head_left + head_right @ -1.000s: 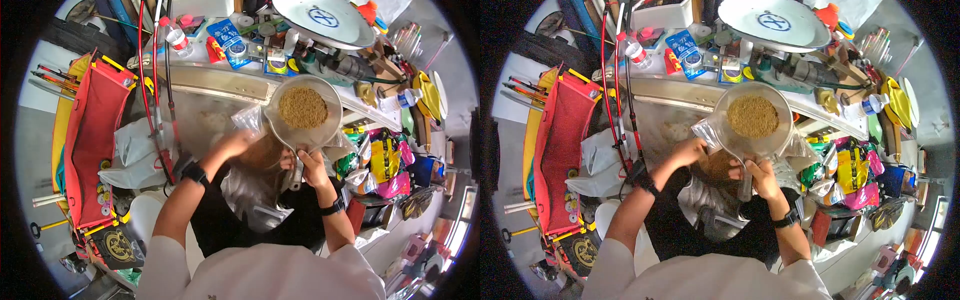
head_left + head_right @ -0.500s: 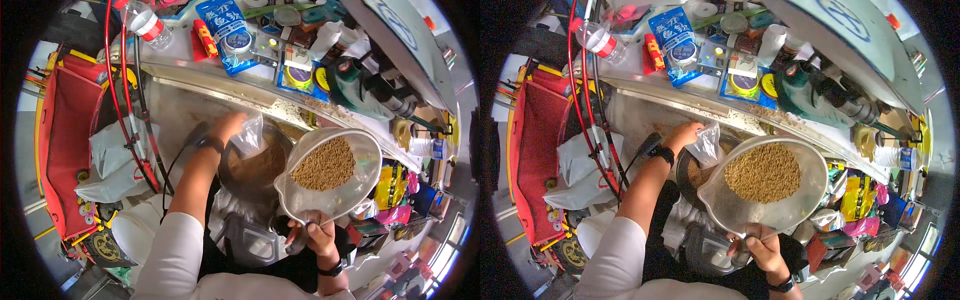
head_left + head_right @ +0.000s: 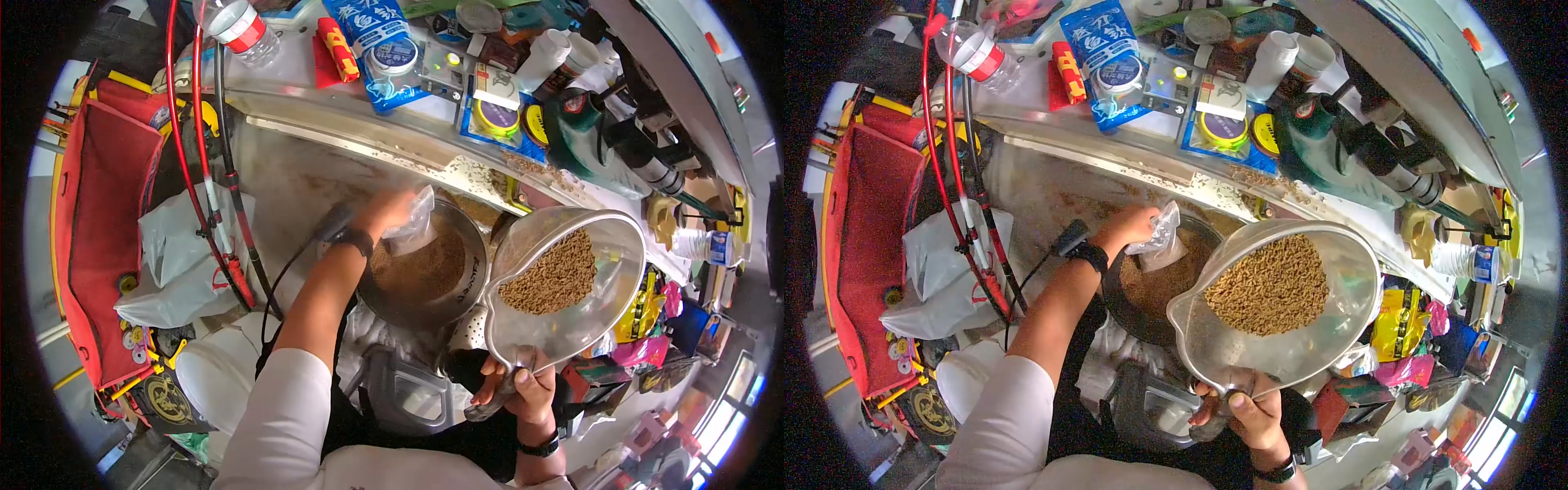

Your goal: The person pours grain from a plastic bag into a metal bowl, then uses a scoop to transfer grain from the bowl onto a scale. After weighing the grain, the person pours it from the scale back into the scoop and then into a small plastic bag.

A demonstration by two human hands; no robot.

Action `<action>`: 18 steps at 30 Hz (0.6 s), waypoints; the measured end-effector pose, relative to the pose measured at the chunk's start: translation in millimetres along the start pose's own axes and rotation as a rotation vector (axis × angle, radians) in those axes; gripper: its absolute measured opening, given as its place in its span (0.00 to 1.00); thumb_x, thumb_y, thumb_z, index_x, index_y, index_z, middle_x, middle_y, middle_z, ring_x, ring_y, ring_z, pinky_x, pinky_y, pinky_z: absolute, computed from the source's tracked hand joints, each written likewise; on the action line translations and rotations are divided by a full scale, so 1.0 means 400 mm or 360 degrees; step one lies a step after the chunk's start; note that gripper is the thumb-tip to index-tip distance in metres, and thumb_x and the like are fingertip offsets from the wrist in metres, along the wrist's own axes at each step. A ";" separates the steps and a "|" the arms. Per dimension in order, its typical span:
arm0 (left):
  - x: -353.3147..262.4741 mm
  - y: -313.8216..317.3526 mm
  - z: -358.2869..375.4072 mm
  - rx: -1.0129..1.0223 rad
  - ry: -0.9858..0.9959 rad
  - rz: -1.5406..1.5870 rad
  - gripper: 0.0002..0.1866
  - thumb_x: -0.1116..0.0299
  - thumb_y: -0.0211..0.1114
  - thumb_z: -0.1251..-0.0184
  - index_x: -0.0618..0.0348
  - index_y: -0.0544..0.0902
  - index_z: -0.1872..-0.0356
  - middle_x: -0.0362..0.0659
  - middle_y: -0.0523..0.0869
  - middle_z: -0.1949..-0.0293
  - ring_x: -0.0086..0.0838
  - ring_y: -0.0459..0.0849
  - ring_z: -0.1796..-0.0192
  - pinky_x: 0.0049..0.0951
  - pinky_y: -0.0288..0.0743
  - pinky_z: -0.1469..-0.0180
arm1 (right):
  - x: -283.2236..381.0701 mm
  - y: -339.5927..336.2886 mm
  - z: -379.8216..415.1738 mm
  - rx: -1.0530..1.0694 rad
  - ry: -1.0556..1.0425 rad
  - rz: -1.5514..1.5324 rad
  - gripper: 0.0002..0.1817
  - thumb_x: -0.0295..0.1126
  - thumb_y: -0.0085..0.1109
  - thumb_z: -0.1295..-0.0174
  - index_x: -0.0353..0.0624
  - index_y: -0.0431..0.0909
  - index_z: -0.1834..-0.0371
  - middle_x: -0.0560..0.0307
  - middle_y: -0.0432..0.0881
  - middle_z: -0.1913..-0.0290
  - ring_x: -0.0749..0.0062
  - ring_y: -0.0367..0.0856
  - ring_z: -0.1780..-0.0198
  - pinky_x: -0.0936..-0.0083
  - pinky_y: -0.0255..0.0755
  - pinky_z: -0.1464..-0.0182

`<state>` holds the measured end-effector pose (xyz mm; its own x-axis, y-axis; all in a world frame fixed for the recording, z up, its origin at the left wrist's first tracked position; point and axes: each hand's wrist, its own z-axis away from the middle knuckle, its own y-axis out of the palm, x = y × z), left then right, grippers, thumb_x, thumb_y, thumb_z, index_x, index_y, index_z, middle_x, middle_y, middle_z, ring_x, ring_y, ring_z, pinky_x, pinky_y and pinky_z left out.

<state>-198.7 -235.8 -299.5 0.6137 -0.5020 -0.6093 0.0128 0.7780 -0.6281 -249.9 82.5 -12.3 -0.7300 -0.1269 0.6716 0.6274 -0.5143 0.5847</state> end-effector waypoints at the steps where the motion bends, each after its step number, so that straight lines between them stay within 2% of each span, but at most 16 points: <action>1: -0.023 -0.009 0.020 -0.0031 0.0005 -0.0069 0.21 0.71 0.61 0.50 0.55 0.77 0.50 0.54 0.82 0.58 0.48 0.81 0.55 0.41 0.73 0.54 | 0.001 0.008 -0.002 -0.0032 -0.0028 0.0011 0.28 0.45 0.55 0.39 0.22 0.69 0.56 0.43 0.78 0.60 0.61 0.82 0.72 0.68 0.79 0.67; 3: -0.041 0.011 0.041 -0.0212 0.0108 -0.0151 0.16 0.74 0.59 0.50 0.58 0.80 0.57 0.55 0.83 0.62 0.50 0.81 0.58 0.43 0.73 0.56 | 0.003 0.013 -0.009 -0.0051 -0.0059 0.0016 0.28 0.45 0.54 0.38 0.23 0.69 0.56 0.43 0.78 0.60 0.62 0.81 0.72 0.68 0.79 0.68; 4: -0.024 0.028 0.024 -0.0215 0.0106 -0.0163 0.16 0.74 0.59 0.50 0.58 0.80 0.57 0.55 0.83 0.62 0.50 0.81 0.58 0.43 0.73 0.56 | 0.005 0.012 -0.014 -0.0044 -0.0068 0.0020 0.26 0.44 0.54 0.38 0.24 0.69 0.57 0.43 0.78 0.60 0.62 0.81 0.72 0.69 0.78 0.69; 7: -0.030 0.048 0.020 -0.0061 0.0063 -0.0159 0.13 0.74 0.59 0.50 0.60 0.81 0.61 0.56 0.82 0.62 0.50 0.81 0.57 0.43 0.73 0.56 | 0.001 0.004 -0.016 -0.0062 -0.0084 0.0013 0.23 0.42 0.53 0.37 0.26 0.69 0.57 0.44 0.78 0.59 0.63 0.81 0.73 0.71 0.77 0.70; 10: -0.065 0.012 0.045 0.0056 0.0213 -0.0124 0.12 0.78 0.57 0.51 0.61 0.83 0.64 0.55 0.83 0.64 0.49 0.81 0.58 0.42 0.74 0.57 | 0.001 0.011 -0.027 -0.0136 -0.0148 0.0036 0.18 0.38 0.49 0.35 0.29 0.70 0.59 0.46 0.78 0.61 0.67 0.79 0.75 0.75 0.75 0.72; 12: -0.142 -0.038 0.127 0.0420 0.0266 -0.0229 0.14 0.80 0.54 0.50 0.62 0.83 0.63 0.53 0.84 0.63 0.46 0.82 0.58 0.40 0.75 0.57 | -0.019 -0.006 -0.024 -0.0469 -0.0084 0.0321 0.14 0.35 0.45 0.33 0.32 0.70 0.60 0.51 0.79 0.68 0.72 0.75 0.79 0.78 0.72 0.76; 13: -0.198 -0.064 0.182 0.0328 0.0303 -0.0175 0.17 0.82 0.51 0.50 0.63 0.82 0.59 0.52 0.84 0.62 0.42 0.83 0.61 0.37 0.76 0.58 | -0.011 -0.015 -0.024 -0.0428 -0.0040 0.0392 0.12 0.32 0.40 0.32 0.34 0.70 0.59 0.57 0.77 0.75 0.76 0.72 0.81 0.79 0.68 0.79; 14: -0.192 -0.048 0.191 0.0319 0.0310 -0.0186 0.17 0.82 0.51 0.50 0.63 0.82 0.59 0.52 0.84 0.62 0.42 0.83 0.61 0.37 0.76 0.58 | -0.005 -0.019 -0.023 -0.0424 -0.0056 0.0391 0.12 0.32 0.40 0.32 0.34 0.70 0.59 0.57 0.77 0.75 0.76 0.72 0.81 0.79 0.68 0.79; 15: -0.166 -0.023 0.187 0.0025 0.0538 -0.0054 0.18 0.82 0.51 0.50 0.62 0.81 0.58 0.51 0.84 0.63 0.40 0.83 0.64 0.35 0.76 0.62 | 0.000 -0.019 -0.023 -0.0481 -0.0031 0.0313 0.12 0.32 0.40 0.32 0.35 0.70 0.59 0.58 0.76 0.77 0.76 0.71 0.82 0.80 0.68 0.79; 16: -0.209 -0.055 0.230 -0.0264 0.0761 0.0085 0.19 0.83 0.50 0.50 0.62 0.81 0.57 0.50 0.84 0.63 0.37 0.83 0.67 0.34 0.77 0.66 | 0.002 -0.020 -0.018 -0.0541 0.0002 0.0233 0.12 0.33 0.40 0.32 0.35 0.70 0.60 0.59 0.74 0.79 0.76 0.71 0.82 0.81 0.67 0.79; 17: -0.250 -0.099 0.262 0.0073 0.0406 0.0168 0.21 0.84 0.49 0.51 0.61 0.78 0.55 0.48 0.84 0.67 0.32 0.82 0.75 0.32 0.75 0.75 | 0.001 -0.026 -0.012 -0.0569 0.0041 0.0261 0.11 0.32 0.41 0.32 0.36 0.71 0.62 0.59 0.74 0.80 0.76 0.70 0.83 0.82 0.66 0.79; 18: -0.256 -0.108 0.279 0.0061 0.0418 0.0156 0.21 0.84 0.49 0.51 0.61 0.78 0.55 0.48 0.84 0.67 0.32 0.82 0.75 0.32 0.75 0.75 | -0.002 -0.031 -0.005 -0.0564 0.0022 0.0262 0.11 0.32 0.41 0.32 0.36 0.71 0.62 0.59 0.74 0.80 0.76 0.70 0.83 0.82 0.66 0.79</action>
<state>-173.8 -175.9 -155.9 0.3879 -0.5002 -0.7741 -0.0035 0.8391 -0.5440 -257.8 87.4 -21.1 -0.6325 -0.2420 0.7358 0.6056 -0.7468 0.2748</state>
